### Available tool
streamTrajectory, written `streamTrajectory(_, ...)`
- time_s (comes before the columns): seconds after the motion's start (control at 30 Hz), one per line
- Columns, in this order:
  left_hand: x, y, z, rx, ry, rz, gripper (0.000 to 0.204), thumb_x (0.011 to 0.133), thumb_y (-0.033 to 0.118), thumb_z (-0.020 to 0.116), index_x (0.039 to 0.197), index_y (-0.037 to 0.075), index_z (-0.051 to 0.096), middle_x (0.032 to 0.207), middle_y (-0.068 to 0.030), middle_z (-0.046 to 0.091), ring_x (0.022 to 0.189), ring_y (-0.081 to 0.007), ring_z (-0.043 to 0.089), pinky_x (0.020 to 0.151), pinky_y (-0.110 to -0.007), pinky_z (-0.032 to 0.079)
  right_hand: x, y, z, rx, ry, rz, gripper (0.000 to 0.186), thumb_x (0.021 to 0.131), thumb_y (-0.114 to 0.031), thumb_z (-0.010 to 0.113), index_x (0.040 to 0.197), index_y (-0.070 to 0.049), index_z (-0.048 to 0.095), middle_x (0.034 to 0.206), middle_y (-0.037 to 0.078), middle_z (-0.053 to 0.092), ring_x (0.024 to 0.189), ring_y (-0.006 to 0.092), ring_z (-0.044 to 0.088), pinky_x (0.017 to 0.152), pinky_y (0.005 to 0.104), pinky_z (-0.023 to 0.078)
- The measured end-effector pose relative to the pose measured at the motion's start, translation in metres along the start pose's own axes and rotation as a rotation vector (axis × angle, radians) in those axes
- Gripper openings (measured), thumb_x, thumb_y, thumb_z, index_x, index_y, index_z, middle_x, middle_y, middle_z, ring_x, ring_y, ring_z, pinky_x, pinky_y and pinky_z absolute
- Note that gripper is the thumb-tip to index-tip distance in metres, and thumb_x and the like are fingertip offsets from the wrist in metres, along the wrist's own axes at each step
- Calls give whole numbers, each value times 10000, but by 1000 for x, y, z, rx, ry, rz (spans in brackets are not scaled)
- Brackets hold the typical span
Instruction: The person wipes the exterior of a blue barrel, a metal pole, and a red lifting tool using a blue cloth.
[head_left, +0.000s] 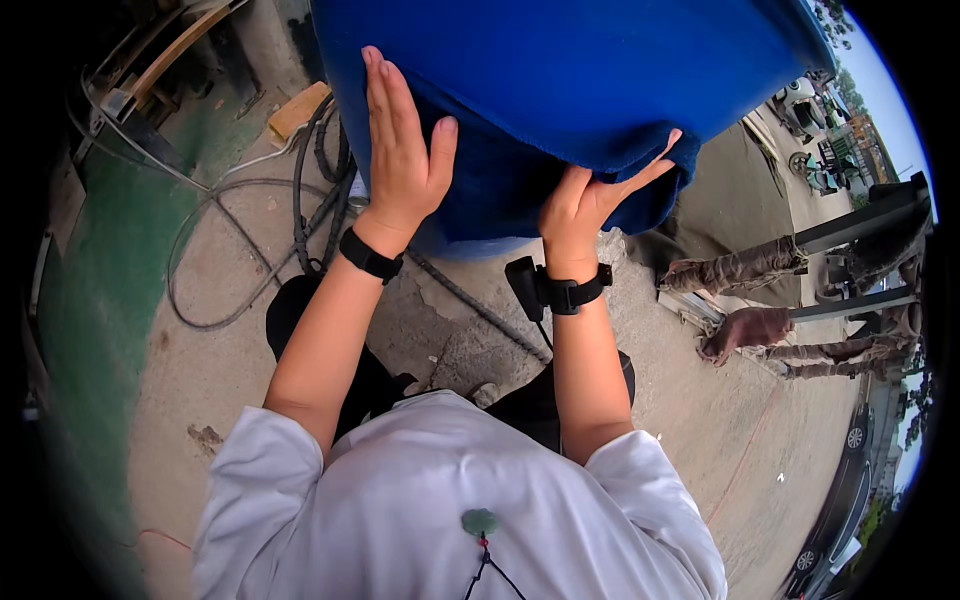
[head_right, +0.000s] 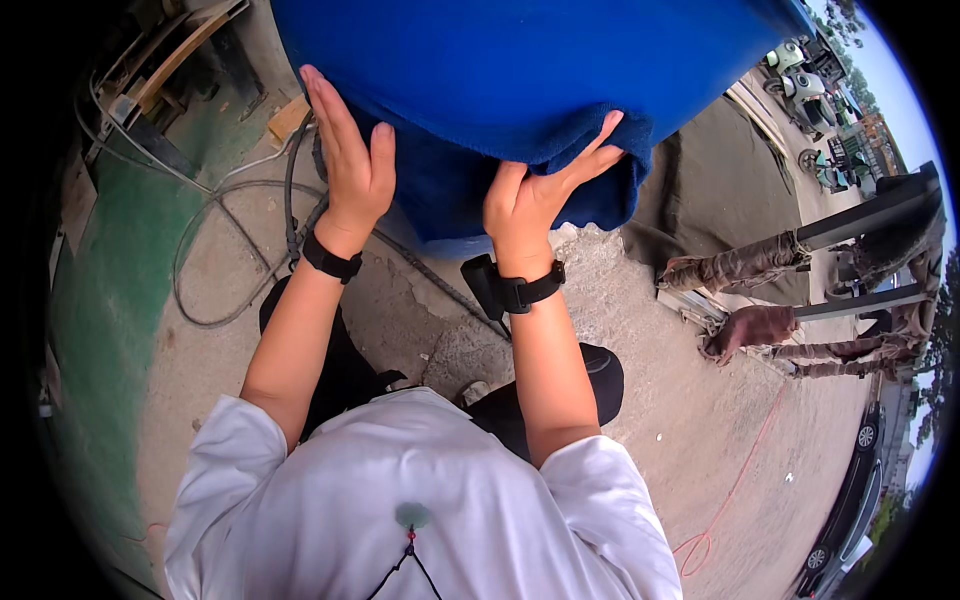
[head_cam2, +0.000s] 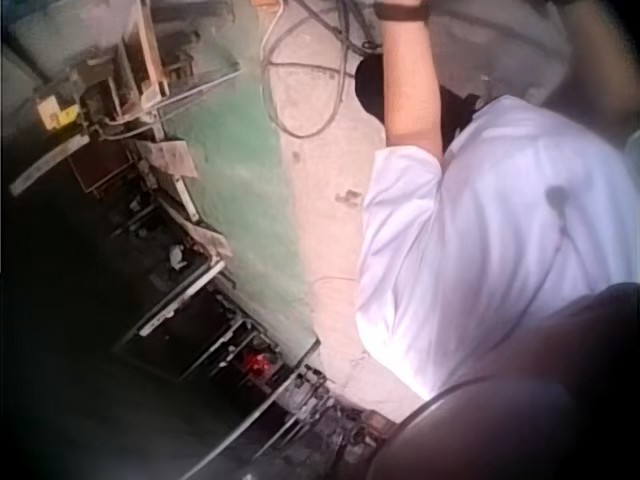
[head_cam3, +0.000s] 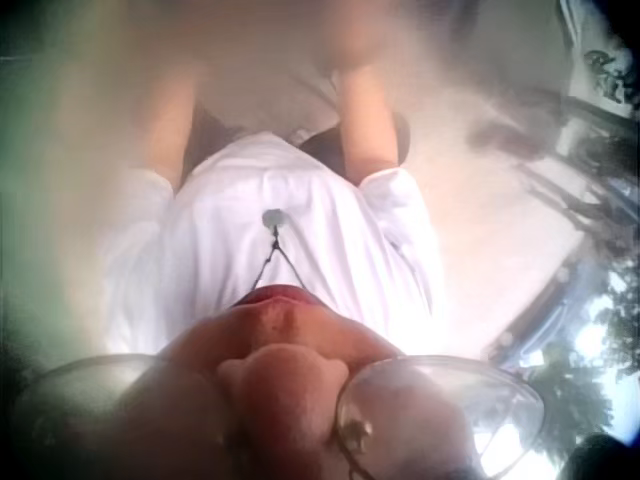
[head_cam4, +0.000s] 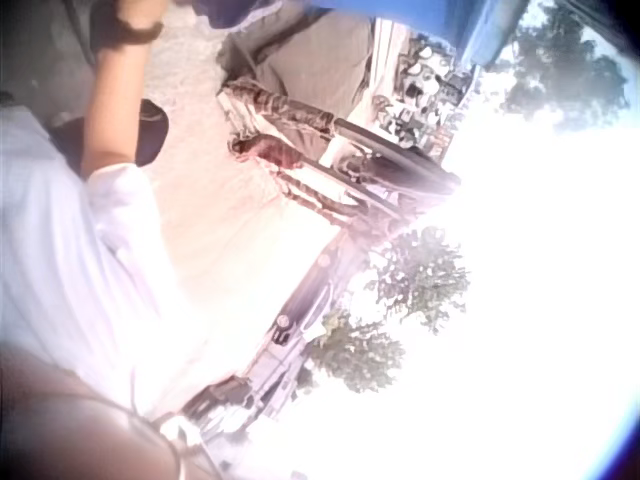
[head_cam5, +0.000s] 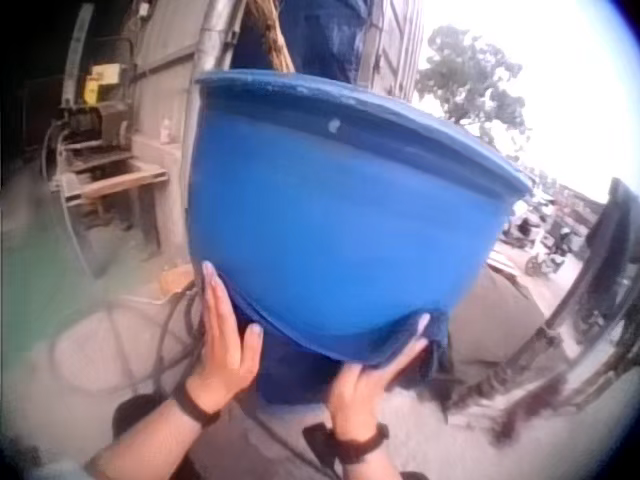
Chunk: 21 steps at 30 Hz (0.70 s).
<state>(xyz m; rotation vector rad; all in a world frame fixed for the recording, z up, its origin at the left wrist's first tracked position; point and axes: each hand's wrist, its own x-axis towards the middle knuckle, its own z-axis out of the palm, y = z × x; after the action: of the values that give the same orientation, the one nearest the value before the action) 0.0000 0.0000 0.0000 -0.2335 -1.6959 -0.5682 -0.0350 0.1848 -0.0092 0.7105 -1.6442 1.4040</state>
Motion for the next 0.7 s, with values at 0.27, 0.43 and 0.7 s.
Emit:
streamTrajectory(0.27, 15, 6, -21, 121, 7, -155, 572, 967, 137, 399, 1448, -73, 172, 1512, -299, 103, 1397, -450, 151, 1137, -461, 153, 30, -54, 22, -412, -222, -425, 852, 702, -35, 541, 1471, 21, 179, 1383, 367, 218, 1254, 563, 214, 1064, 580, 145)
streamTrajectory(0.43, 37, -6, -25, 58, 109, -174, 537, 952, 51, 427, 1445, -34, 233, 1512, -284, 131, 1397, -432, 169, 1128, -443, 202, 61, -100, 49, -253, -692, -512, 691, 771, 54, 530, 1424, -132, 401, 1423, 284, 307, 1287, 458, 354, 1044, 436, 337)
streamTrajectory(0.7, 69, -101, -34, 367, 260, -180, 483, 945, 141, 514, 1382, -3, 369, 1469, -251, 282, 1353, -394, 289, 1092, -429, 284, 72, -147, 111, -825, -905, -855, 456, 1001, -181, 273, 1406, 21, 332, 1478, 168, 305, 1398, 327, 218, 1142, 516, 143)
